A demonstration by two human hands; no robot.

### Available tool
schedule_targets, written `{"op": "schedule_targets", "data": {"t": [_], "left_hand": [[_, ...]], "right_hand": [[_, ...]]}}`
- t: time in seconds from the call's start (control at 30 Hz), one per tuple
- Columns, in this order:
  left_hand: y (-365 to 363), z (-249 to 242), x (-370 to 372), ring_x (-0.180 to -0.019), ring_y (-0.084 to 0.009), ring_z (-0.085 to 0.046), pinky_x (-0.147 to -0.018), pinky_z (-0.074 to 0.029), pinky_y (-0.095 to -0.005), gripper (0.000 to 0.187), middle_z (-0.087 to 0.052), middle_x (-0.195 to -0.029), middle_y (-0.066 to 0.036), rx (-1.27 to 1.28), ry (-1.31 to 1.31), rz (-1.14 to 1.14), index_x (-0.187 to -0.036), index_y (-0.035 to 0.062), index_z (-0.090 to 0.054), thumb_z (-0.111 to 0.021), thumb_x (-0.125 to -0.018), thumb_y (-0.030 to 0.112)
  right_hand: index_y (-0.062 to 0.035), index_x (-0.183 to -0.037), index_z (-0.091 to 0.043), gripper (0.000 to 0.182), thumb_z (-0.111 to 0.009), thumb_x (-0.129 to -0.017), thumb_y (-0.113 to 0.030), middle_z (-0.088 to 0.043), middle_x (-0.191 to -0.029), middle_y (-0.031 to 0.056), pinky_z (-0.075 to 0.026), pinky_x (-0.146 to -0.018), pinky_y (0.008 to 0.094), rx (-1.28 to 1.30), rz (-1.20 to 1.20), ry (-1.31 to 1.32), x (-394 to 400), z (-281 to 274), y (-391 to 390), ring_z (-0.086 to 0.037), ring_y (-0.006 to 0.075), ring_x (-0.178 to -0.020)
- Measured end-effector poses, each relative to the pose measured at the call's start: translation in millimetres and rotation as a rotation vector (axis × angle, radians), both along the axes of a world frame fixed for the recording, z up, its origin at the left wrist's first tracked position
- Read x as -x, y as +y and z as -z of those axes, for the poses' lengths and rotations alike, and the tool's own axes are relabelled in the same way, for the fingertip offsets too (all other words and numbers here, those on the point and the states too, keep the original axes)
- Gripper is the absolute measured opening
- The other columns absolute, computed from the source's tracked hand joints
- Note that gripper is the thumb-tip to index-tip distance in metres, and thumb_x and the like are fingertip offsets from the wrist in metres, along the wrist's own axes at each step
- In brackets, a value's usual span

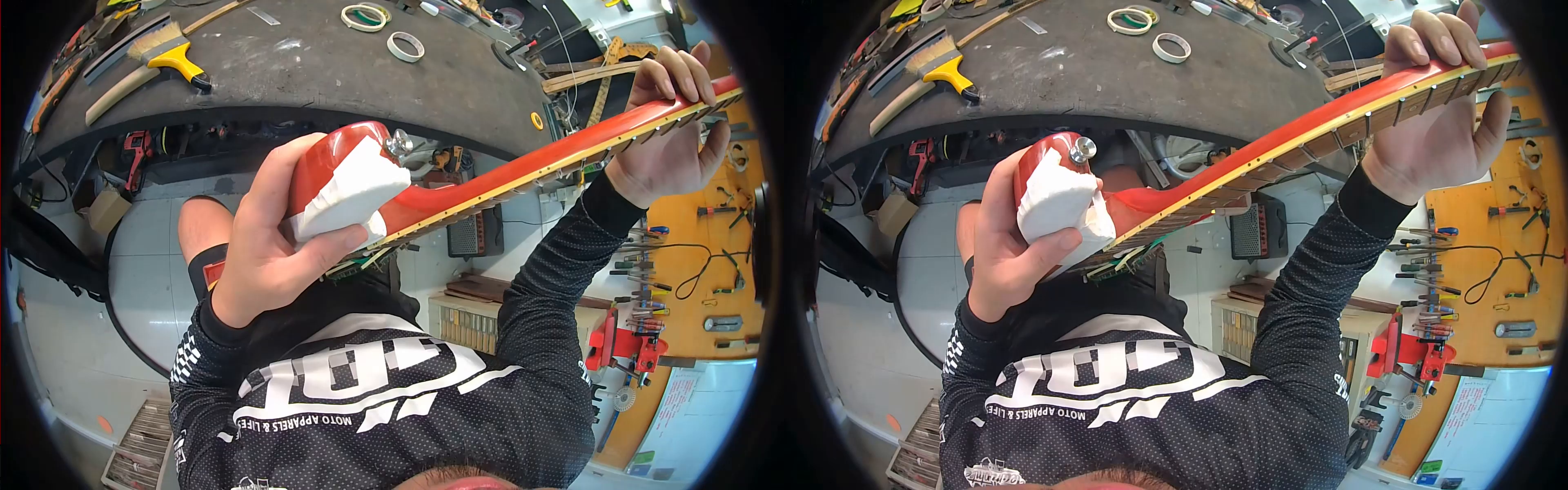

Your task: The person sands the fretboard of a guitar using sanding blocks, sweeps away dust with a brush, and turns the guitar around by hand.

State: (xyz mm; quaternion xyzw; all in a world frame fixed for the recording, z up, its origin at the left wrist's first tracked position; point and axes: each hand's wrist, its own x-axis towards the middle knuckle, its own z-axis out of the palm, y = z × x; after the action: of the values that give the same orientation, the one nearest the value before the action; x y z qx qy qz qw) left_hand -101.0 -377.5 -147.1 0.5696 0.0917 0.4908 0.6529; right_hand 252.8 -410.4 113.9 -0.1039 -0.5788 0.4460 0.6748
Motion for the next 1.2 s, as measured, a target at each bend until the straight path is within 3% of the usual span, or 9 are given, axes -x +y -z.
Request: {"op": "schedule_targets", "data": {"t": [0.2, 0.57, 0.73, 0.87, 0.97, 1.2], "left_hand": [[1, -1, -2, -0.130, -0.0197, -0.067, -0.111, -0.053, -0.0353, 0.080, -0.067, -0.145, -0.013, -0.039, 0.002, -0.009, -0.162, -0.0021, -0.046, -0.087, -0.094, 0.002], [4, -3, -2, -0.125, -0.0204, -0.071, -0.109, -0.055, -0.0357, 0.076, -0.071, -0.139, -0.013, -0.099, 0.005, -0.059, -0.158, -0.0010, -0.051, -0.089, -0.093, 0.005], [3, -3, 2, -0.125, -0.0200, -0.071, -0.108, -0.055, -0.0355, 0.075, -0.071, -0.138, -0.013, -0.103, 0.006, -0.070, -0.157, -0.0005, -0.052, -0.089, -0.093, 0.005], [2, -3, 1, -0.124, -0.0200, -0.071, -0.108, -0.056, -0.0355, 0.075, -0.072, -0.136, -0.013, -0.104, -0.004, -0.073, -0.157, -0.0004, -0.052, -0.090, -0.093, 0.005], [6, 0, 8, -0.138, -0.0203, -0.064, -0.117, -0.051, -0.0367, 0.088, -0.064, -0.151, -0.014, -0.187, 0.052, 0.008, -0.168, -0.0008, -0.038, -0.084, -0.093, -0.001], [3, 1, 8, -0.137, -0.0198, -0.065, -0.116, -0.051, -0.0364, 0.089, -0.064, -0.151, -0.013, -0.219, 0.059, -0.009, -0.168, -0.0009, -0.037, -0.084, -0.093, -0.002]], "right_hand": [[0.0166, -0.152, -0.049, 0.078, -0.079, -0.089, -0.018, -0.061, -0.107, 0.0004, -0.045, -0.092, 0.0347, -0.005, 0.006, -0.062, 8, 25, 1, -0.054, 0.0163, -0.103], [0.0093, -0.153, -0.054, 0.061, -0.071, -0.098, -0.012, -0.059, -0.113, 0.0019, -0.042, -0.094, 0.0385, 0.009, 0.094, -0.146, 29, 55, -10, -0.053, 0.0193, -0.104], [-0.0043, -0.149, -0.051, 0.050, -0.070, -0.103, -0.011, -0.060, -0.117, 0.0035, -0.042, -0.099, 0.0426, 0.008, 0.183, -0.196, 36, 65, -20, -0.055, 0.0213, -0.108], [-0.0030, -0.152, -0.050, 0.053, -0.070, -0.104, -0.013, -0.059, -0.120, 0.0059, -0.042, -0.099, 0.0433, 0.011, 0.220, -0.196, 42, 75, -25, -0.055, 0.0217, -0.108], [-0.0022, -0.154, -0.049, 0.056, -0.070, -0.104, -0.014, -0.059, -0.121, 0.0061, -0.042, -0.100, 0.0439, 0.012, 0.222, -0.206, 43, 77, -28, -0.055, 0.0217, -0.109], [0.0002, -0.156, -0.045, 0.060, -0.070, -0.104, -0.015, -0.057, -0.132, 0.0076, -0.042, -0.105, 0.0448, 0.002, 0.223, -0.278, 32, 72, -37, -0.055, 0.0221, -0.116]]}}
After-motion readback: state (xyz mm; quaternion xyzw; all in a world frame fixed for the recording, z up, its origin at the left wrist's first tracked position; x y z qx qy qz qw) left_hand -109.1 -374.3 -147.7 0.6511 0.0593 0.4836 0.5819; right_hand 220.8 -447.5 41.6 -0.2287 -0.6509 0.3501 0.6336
